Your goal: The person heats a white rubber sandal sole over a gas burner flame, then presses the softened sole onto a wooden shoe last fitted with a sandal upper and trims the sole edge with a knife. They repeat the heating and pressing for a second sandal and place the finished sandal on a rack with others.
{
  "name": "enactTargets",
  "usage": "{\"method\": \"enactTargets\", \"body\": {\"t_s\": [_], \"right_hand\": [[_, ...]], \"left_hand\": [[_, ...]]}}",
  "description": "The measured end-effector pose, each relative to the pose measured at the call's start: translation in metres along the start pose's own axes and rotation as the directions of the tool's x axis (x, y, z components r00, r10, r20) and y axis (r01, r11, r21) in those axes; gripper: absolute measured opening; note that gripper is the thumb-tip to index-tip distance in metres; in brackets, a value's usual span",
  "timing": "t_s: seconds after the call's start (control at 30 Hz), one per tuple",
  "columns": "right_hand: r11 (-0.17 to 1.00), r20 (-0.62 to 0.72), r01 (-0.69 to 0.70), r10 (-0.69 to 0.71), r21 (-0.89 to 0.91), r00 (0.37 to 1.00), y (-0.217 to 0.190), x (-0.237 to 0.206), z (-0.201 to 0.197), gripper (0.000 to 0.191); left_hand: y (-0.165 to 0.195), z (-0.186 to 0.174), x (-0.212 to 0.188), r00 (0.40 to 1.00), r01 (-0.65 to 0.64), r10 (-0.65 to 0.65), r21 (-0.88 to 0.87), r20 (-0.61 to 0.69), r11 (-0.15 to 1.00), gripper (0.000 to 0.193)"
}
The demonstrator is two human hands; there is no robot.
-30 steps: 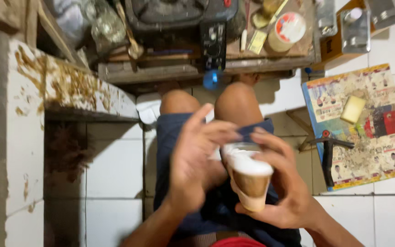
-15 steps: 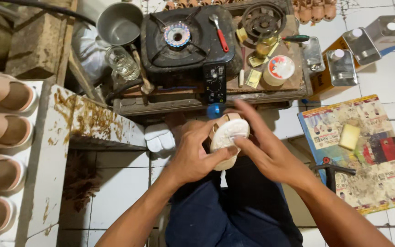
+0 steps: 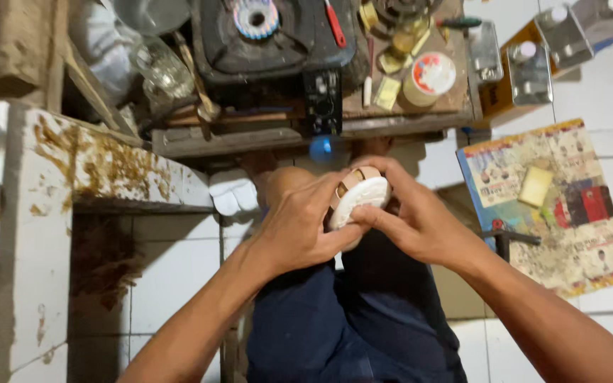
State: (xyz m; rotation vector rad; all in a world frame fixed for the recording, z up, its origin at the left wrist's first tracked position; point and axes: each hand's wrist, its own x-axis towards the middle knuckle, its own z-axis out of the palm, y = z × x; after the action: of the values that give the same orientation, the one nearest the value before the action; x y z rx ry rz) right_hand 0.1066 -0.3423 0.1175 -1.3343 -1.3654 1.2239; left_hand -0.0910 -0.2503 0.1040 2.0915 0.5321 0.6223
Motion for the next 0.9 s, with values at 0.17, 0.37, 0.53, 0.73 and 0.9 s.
{"method": "enactTargets", "body": {"t_s": [0.17, 0.37, 0.53, 0.73, 0.9], "right_hand": [[0.99, -0.052, -0.045, 0.052, 0.133, 0.997, -0.005, -0.01, 0.0, 0.057], [0.78, 0.25, 0.065, -0.277, 0.623, 0.928, -0.004, -0.038, 0.003, 0.055], [0.856, 0.089, -0.08, 0.04, 0.511, 0.995, 0.026, -0.059, 0.055, 0.072], [0.726, 0.06, -0.122, 0.111, 0.677, 0.992, 0.035, -0.084, 0.087, 0.08], [0.85, -0.136, -0.051, 0.143, 0.524, 0.98, 0.029, -0.088, 0.101, 0.076]], "left_hand": [[0.012, -0.002, -0.007, 0.995, -0.096, 0.092, 0.107, 0.042, 0.99, 0.073], [0.057, 0.031, -0.062, 0.955, 0.294, 0.016, -0.931, 0.298, -0.217, 0.082], [0.059, 0.068, -0.112, 0.941, 0.03, -0.306, -0.936, 0.145, -0.351, 0.077], [0.045, 0.088, -0.115, 0.707, -0.084, -0.603, -0.891, -0.368, 0.445, 0.054], [0.036, 0.102, -0.111, 0.728, -0.043, 0.034, 0.003, -0.684, 0.999, 0.03]]}}
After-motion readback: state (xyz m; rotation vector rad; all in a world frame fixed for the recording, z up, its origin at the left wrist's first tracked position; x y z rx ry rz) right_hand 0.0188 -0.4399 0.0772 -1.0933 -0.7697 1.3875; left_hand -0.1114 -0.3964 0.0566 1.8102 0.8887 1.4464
